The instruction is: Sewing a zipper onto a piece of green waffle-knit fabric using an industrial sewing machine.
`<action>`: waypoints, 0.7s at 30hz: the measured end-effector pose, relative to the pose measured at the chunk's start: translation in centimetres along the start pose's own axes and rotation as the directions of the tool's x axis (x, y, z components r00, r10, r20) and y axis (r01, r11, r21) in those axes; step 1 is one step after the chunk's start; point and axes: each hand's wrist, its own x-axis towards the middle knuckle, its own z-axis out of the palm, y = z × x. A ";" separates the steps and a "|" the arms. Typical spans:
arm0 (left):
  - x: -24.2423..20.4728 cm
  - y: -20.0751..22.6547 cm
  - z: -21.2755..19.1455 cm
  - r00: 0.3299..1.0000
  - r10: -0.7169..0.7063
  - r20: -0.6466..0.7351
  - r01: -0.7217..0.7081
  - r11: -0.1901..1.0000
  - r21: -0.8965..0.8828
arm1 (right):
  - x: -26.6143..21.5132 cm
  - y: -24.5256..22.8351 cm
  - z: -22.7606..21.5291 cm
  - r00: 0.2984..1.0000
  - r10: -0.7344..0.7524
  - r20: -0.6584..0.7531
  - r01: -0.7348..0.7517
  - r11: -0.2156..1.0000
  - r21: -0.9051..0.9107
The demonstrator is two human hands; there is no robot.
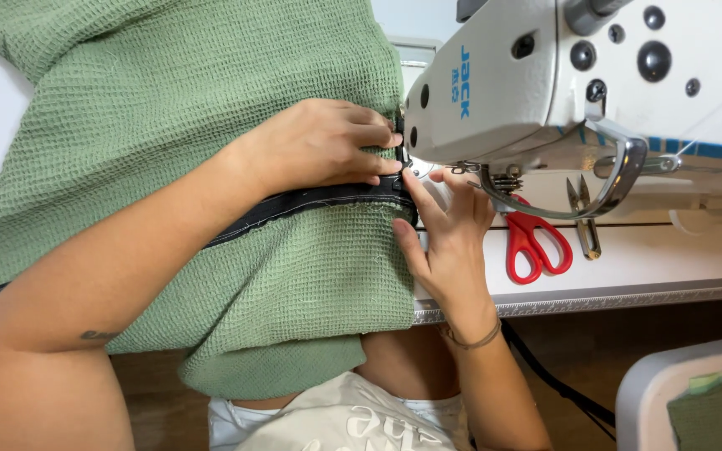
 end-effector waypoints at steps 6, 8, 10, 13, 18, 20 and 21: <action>-0.1 -0.9 0.3 0.999 -0.005 -0.053 0.004 1.000 -0.021 | -2.7 5.3 -6.2 0.977 0.087 -0.193 -0.103 0.992 -0.075; -0.3 -1.5 0.7 0.999 0.045 -0.022 -0.044 0.998 0.037 | -3.8 8.7 -8.9 0.832 -0.007 -0.555 -0.177 0.945 -0.277; -0.4 -1.6 0.7 0.999 0.046 -0.014 -0.045 0.998 0.036 | -4.9 11.3 -9.9 0.842 -0.022 -0.539 -0.132 0.960 -0.245; -0.2 -1.9 0.7 0.999 0.051 -0.005 -0.050 0.998 0.036 | -6.2 13.7 -10.0 0.853 0.012 -0.521 -0.100 0.985 -0.141; -0.4 -2.1 0.8 0.999 0.035 0.028 -0.037 0.997 0.071 | -5.6 13.2 -9.3 0.808 -0.018 -0.589 -0.027 0.997 -0.066; -0.4 -2.1 0.8 0.999 0.040 0.036 -0.042 0.997 0.072 | -5.6 12.4 -9.5 0.792 -0.003 -0.610 -0.124 0.978 -0.166; -0.3 -2.3 0.6 0.999 0.040 0.033 -0.043 0.996 0.074 | -5.4 12.5 -9.4 0.792 -0.006 -0.611 -0.122 0.978 -0.168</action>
